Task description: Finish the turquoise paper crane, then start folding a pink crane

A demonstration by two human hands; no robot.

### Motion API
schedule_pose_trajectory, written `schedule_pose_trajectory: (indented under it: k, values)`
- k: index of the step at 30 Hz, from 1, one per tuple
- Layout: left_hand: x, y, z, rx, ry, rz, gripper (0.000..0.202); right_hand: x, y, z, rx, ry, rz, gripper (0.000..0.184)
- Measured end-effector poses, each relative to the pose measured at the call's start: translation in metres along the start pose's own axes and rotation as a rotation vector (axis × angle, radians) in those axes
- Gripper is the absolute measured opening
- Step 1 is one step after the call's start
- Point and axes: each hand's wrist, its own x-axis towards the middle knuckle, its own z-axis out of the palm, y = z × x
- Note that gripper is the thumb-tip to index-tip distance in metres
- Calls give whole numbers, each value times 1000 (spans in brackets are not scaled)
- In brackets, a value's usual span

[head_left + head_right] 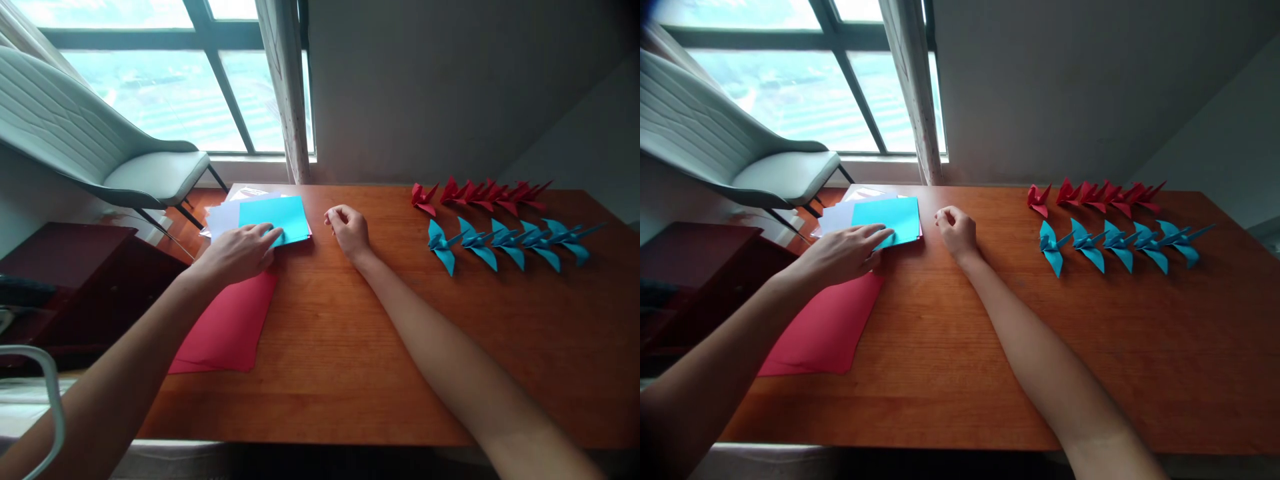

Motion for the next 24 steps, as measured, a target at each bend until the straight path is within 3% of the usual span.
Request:
schedule_pose_trajectory:
  k: [9,18,24]
  values:
    - [-3,-13,9,-89,107,2,45,-4,-2,-4,-22,-77,-19,25]
    - [5,-38,8,-264,42,-87,55,-4,-1,-4,-67,-102,-27,25]
    - [9,-47,8,-336,79,-71,53,-5,-3,-5,-85,-121,-22,24]
